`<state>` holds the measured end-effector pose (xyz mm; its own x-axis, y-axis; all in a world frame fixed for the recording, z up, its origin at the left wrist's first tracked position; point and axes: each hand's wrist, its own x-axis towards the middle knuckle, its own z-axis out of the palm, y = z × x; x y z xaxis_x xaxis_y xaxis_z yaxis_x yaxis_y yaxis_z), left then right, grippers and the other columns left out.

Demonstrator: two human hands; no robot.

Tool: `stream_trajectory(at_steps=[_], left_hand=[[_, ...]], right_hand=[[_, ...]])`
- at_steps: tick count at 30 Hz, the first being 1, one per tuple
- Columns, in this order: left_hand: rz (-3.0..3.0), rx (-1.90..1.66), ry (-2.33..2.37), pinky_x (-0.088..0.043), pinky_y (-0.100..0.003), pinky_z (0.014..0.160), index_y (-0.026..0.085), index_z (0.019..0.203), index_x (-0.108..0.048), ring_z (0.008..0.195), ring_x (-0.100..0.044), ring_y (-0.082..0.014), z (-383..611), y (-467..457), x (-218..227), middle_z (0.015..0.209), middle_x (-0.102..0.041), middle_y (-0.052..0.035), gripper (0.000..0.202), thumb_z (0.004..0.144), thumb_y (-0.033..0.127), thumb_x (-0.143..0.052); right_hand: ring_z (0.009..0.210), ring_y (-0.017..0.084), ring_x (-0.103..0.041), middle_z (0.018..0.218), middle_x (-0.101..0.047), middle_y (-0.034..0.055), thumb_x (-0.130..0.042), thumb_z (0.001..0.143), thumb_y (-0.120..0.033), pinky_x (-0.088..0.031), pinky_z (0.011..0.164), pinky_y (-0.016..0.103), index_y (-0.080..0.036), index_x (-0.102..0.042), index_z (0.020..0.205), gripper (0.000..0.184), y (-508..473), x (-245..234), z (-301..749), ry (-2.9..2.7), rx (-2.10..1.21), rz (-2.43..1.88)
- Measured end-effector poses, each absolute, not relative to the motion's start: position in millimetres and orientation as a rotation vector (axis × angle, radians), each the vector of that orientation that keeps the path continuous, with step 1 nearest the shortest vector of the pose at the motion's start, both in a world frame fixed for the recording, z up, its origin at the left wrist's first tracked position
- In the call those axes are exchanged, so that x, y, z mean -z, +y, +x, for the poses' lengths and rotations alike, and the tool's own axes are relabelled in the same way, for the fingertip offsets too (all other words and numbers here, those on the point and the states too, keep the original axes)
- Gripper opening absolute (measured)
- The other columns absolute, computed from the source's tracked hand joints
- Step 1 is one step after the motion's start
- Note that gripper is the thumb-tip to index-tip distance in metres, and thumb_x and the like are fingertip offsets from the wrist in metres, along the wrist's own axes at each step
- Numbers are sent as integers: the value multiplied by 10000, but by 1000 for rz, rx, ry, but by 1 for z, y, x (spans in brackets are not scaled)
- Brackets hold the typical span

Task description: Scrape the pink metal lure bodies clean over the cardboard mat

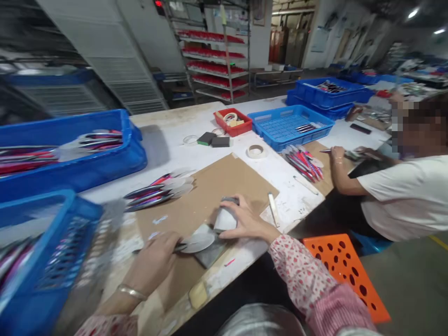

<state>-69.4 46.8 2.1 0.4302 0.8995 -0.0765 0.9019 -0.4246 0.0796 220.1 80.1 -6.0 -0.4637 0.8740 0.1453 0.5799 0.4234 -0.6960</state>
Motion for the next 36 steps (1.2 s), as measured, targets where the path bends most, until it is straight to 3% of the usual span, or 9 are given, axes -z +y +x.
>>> stream_trajectory(at_steps=[6, 10, 15, 21, 25, 29, 36], left_hand=[[2352, 229, 1727, -432, -387, 877, 158, 1058, -587, 1015, -602, -252, -45, 20, -2, 1037, -649, -111, 340, 844, 41, -350], [2275, 240, 1789, -443, -377, 907, 158, 1094, -576, 1052, -587, -243, -38, 15, 12, 1119, -621, -117, 318, 879, 71, -360], [2226, 236, 1781, -468, -352, 890, 179, 1077, -589, 1052, -594, -238, -34, 18, 6, 1100, -626, -92, 269, 877, 111, -423], [2185, 284, 1785, -490, -328, 837, 177, 1084, -578, 1062, -601, -227, -33, 21, 3, 1093, -627, -96, 239, 883, 124, -459], [2152, 316, 1817, -499, -339, 810, 147, 1095, -558, 1075, -597, -245, -34, 20, 5, 1101, -619, -120, 233, 879, 127, -473], [2125, 270, 1803, -499, -333, 784, 178, 1061, -556, 1032, -608, -235, -34, 19, 5, 1047, -629, -89, 196, 891, 137, -468], [2122, 255, 1841, -505, -334, 797, 137, 1067, -562, 1018, -613, -237, -32, 18, 5, 1056, -636, -122, 237, 927, 129, -371]], right_hand=[[1380, 350, -268, 1449, -257, 146, -690, 784, -584, -311, 1115, 534, -285, -382, 1444, 787, 71, 18, 206, -2249, -765, -1163], [1368, 359, -271, 1459, -272, 131, -679, 803, -527, -315, 1103, 569, -305, -419, 1423, 708, 70, 26, 199, -2346, -655, -1132], [1327, 364, -305, 1418, -319, 123, -744, 727, -472, -354, 1076, 575, -290, -522, 1323, 661, 74, 24, 190, -2312, -585, -1180], [1217, 308, -400, 1255, -466, 89, -721, 780, -425, -391, 1051, 512, -295, -662, 1094, 345, 77, 23, 136, -2151, -545, -1254], [1204, 293, -409, 1239, -484, 76, -743, 738, -341, -400, 1047, 476, -289, -682, 1058, 330, 80, 26, 123, -2138, -549, -1196], [1179, 298, -432, 1233, -490, 77, -724, 722, -270, -403, 1029, 494, -283, -691, 1046, 326, 84, 29, 147, -2111, -529, -1254], [1206, 300, -402, 1245, -480, 82, -715, 719, -280, -365, 1062, 485, -266, -696, 1051, 333, 80, 21, 120, -2173, -430, -1133]])
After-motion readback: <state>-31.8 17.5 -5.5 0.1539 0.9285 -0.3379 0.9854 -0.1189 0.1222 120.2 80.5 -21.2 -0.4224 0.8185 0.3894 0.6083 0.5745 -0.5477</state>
